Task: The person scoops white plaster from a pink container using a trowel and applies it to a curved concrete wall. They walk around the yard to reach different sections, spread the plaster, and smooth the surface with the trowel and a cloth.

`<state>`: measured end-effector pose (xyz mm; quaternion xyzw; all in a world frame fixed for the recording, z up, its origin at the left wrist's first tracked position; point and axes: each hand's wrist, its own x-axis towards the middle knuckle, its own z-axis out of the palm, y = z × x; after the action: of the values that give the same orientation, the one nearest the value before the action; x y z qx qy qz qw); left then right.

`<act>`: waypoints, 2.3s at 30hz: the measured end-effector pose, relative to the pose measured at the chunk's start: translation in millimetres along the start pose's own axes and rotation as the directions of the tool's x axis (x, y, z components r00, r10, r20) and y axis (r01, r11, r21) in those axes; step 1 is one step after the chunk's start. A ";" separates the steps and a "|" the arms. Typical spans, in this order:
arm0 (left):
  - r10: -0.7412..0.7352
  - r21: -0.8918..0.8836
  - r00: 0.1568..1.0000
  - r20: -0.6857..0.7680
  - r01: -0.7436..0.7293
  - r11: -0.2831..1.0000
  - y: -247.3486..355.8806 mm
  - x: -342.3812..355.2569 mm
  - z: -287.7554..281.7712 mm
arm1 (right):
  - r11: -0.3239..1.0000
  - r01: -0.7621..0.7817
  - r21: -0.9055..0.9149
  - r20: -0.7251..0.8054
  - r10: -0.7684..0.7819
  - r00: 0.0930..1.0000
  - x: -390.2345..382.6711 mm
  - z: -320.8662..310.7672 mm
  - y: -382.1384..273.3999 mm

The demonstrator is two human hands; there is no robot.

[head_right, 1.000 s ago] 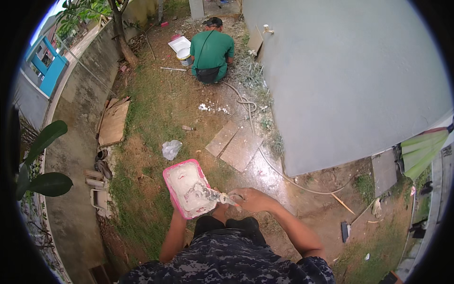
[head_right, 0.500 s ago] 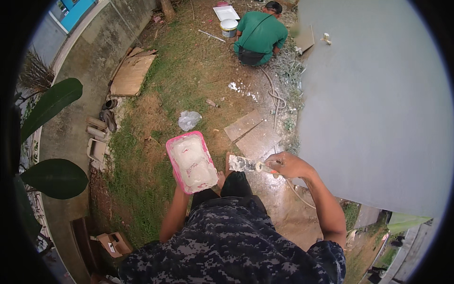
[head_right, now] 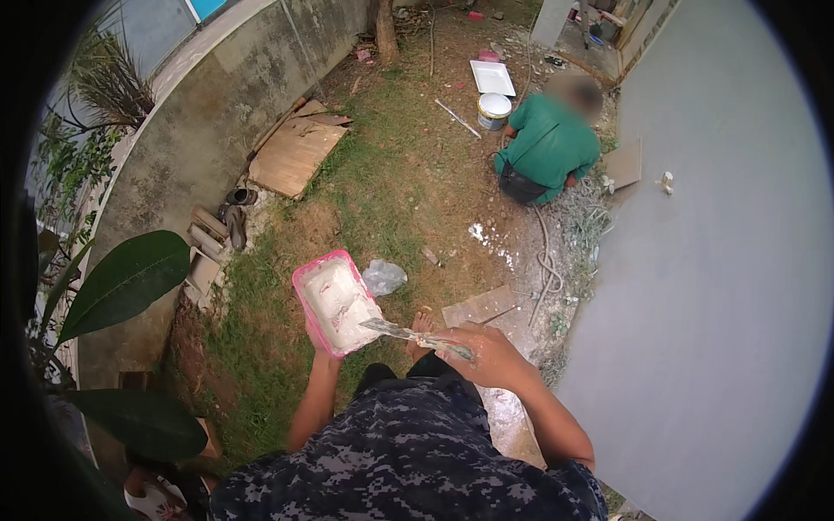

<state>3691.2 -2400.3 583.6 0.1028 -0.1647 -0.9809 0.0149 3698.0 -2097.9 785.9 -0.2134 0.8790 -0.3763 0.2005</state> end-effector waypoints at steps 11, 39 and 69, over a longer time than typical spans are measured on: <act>0.089 -0.067 0.994 0.066 -0.085 0.994 15.5 118.7 57.8 | 0.916 0.111 -0.385 0.216 -0.028 0.976 136.5 -78.0 -15.8; -0.266 -0.063 0.956 0.124 0.275 0.960 210.8 446.0 82.3 | 0.883 -0.014 -0.469 -0.115 -0.046 0.992 490.3 -23.6 -127.1; 0.446 -0.248 0.885 -0.131 -0.465 0.850 232.1 479.4 90.5 | 0.668 0.678 -0.306 0.371 -0.572 0.732 702.2 -75.2 -116.1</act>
<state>3202.3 -2621.0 648.7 0.0916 -0.0474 -0.9583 0.2664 3103.8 -2496.7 785.7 -0.5860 0.7785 -0.1939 0.1132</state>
